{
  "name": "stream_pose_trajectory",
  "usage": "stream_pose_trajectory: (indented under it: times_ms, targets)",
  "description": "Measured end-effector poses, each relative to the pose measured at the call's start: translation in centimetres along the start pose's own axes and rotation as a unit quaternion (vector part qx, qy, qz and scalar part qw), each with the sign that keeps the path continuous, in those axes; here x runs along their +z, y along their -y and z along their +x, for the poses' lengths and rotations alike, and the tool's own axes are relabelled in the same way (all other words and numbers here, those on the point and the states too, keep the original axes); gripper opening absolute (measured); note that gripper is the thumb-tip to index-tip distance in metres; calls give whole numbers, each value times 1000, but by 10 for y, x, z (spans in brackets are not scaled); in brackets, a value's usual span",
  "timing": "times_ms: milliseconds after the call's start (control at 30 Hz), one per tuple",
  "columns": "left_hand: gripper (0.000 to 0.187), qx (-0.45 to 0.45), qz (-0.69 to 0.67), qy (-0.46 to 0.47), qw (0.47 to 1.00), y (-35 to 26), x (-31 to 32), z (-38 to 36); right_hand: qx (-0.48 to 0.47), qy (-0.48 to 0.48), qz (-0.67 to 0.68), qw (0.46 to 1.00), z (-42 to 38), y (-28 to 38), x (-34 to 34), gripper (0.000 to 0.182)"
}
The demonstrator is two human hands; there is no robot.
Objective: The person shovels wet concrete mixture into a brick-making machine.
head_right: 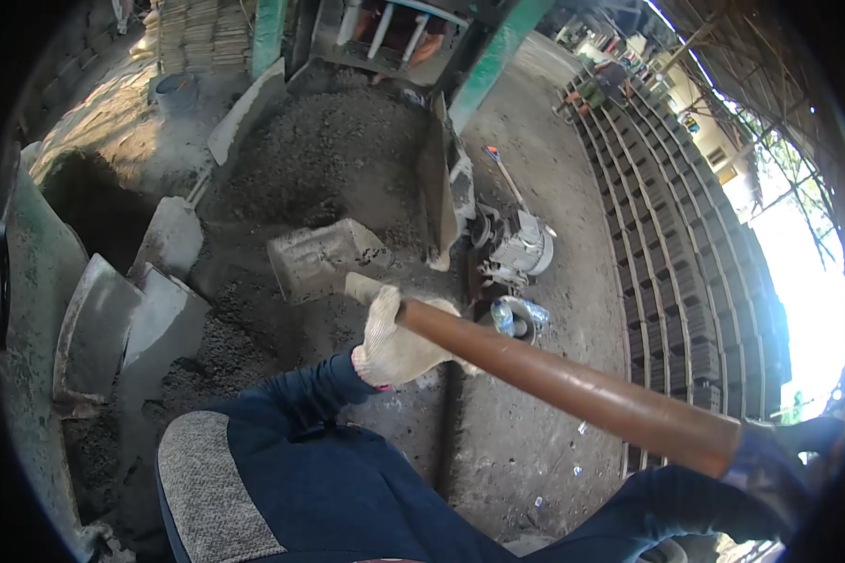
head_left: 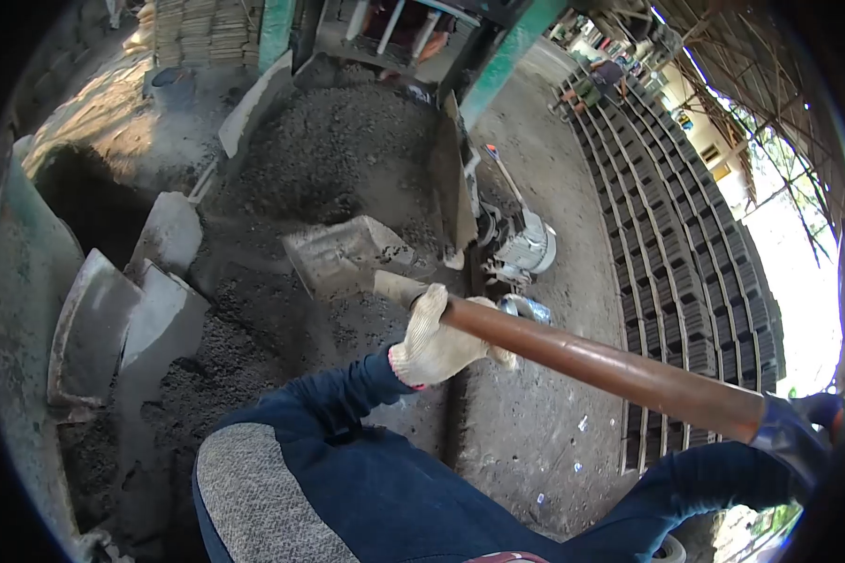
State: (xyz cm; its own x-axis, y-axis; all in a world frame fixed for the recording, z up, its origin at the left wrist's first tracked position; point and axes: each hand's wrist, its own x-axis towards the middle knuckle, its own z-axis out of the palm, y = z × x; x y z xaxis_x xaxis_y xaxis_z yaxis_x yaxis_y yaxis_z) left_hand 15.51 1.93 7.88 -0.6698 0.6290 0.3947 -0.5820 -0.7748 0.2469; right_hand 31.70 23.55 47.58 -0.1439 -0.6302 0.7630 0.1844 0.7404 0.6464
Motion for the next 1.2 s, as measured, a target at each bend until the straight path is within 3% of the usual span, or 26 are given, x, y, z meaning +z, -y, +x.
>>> stream_pose_trajectory:
  times_ms: [33, 67, 133, 200, 267, 333, 433, 467, 500, 567, 600, 667, 733, 767, 800, 833, 867, 933, 1000, 1100, 1200]
  targets:
    - [99, 12, -38, 59, 997, -12, -7, 2, -5, -1, 25, 1000, 21, 27, 21, 45]
    - [104, 29, -55, 20, 998, -30, -10, 5, -4, 2, 56, 998, 37, 55, 40, 45]
    - [90, 102, -67, 1, 993, -88, -25, 21, 17, 12, 128, 991, 62, 106, 68, 43]
    - [84, 111, -119, 34, 986, -144, -76, 50, 45, 38, 196, 979, 74, 155, 87, 42]
    - [72, 130, -90, -116, 981, -192, -86, 77, 80, 57, 253, 962, 69, 194, 95, 41]
    - [63, 105, -71, -206, 970, -230, -139, 95, 132, 81, 291, 944, 43, 221, 96, 40]
    - [52, 62, -82, -335, 937, -250, -198, 118, 263, 150, 315, 899, -30, 241, 92, 40]
    - [49, 48, -67, -349, 933, -251, -205, 123, 315, 162, 268, 896, -53, 248, 91, 53]
    - [46, 36, -52, -362, 930, -253, -208, 129, 412, 158, 299, 846, -81, 254, 91, 57]
    - [36, 12, 0, -399, 917, -253, -200, 142, 470, 128, 284, 826, -147, 269, 98, 59]
    - [31, 19, 23, -397, 917, -250, -208, 153, 487, 145, 226, 831, -182, 276, 99, 55]
    - [27, 68, 15, -402, 913, -225, -215, 172, 569, 146, 217, 780, -265, 284, 102, 44]
    - [25, 67, 9, -355, 932, -171, -170, 152, 602, 219, 138, 756, -379, 278, 98, 30]
    - [27, 48, 23, -306, 951, -144, -144, 129, 751, 240, 226, 572, -407, 266, 80, 25]
    - [29, 13, 12, -263, 965, -118, -130, 104, 851, 254, 301, 348, -437, 260, 53, 20]
    - [33, -6, 39, -170, 985, -94, -111, 71, 867, 277, 297, 289, -475, 258, 27, 17]
    - [31, -17, 50, -102, 993, -69, -107, 39, 877, 302, 294, 230, -514, 259, 7, 14]
    - [29, -19, 71, -48, 996, -24, -101, -33, 857, 391, 303, 142, -604, 270, -30, 13]
    - [21, 9, 53, -145, 988, 21, -104, -108, 811, 499, 304, 45, -674, 274, -66, 15]
    - [12, 92, 28, -376, 922, 82, -87, -213, 678, 645, 334, 114, -711, 289, -101, 22]
    - [11, 199, -21, -526, 827, 124, -46, -294, 414, 737, 495, 200, -700, 284, -103, 25]
